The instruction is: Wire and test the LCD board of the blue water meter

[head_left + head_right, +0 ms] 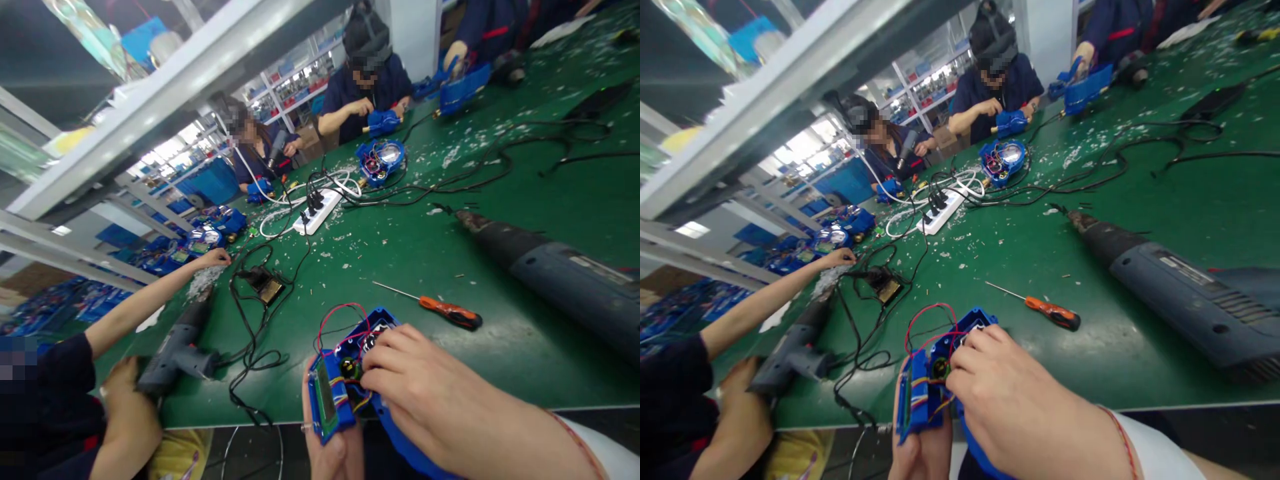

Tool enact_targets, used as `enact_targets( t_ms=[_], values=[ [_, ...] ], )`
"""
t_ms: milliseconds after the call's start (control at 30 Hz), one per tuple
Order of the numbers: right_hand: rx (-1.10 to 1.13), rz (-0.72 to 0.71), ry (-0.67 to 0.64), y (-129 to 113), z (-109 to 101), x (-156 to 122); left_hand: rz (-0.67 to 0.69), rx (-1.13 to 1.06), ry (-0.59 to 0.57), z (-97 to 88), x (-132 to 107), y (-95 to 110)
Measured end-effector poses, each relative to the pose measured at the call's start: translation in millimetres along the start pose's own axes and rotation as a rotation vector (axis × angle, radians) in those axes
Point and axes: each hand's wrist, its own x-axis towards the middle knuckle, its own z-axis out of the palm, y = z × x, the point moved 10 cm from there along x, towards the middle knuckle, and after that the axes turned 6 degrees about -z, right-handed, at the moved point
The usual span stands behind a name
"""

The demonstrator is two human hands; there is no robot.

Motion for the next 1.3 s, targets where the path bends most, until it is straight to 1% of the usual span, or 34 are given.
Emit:
enact_targets(
  t_ms=[100,167,300,400,500,567,667,800,900,1033,1233,1300],
  values=[
    [0.002,0.003,0.011,2,-1,-2,-0.067,0.133,-0.032,-1.6,1,-6],
    [0.017,0.009,0.012,3,-2,-3,-0.087,0.16,-0.039,-1.0,1,-7],
    [0.104,0.062,0.024,7,-5,-1,-0.041,0.132,-0.042,2.9,-1,-1],
    [0.183,0.076,0.043,9,-9,6,0.007,0.165,-0.048,5.0,-4,8],
    [0.206,0.077,-0.023,9,-6,14,-0.006,0.189,-0.06,7.3,-6,14],
    [0.226,0.098,-0.061,12,-5,16,-0.026,0.146,-0.071,11.1,-7,17],
    [0.268,0.147,-0.089,18,-3,15,-0.031,0.015,-0.052,18.9,-7,24],
    [0.32,0.183,-0.144,26,4,13,-0.003,-0.129,-0.042,36.1,-8,36],
    [0.338,0.226,-0.131,31,4,14,0.014,-0.186,-0.045,44.9,-8,42],
    [0.358,0.288,-0.101,36,5,13,-0.006,-0.236,-0.074,44.6,-6,41],
    [0.33,0.32,-0.053,41,8,10,-0.019,-0.255,-0.212,38.1,2,33],
    [0.316,0.332,-0.054,42,9,10,-0.028,-0.251,-0.226,37.3,1,32]
  ],
)
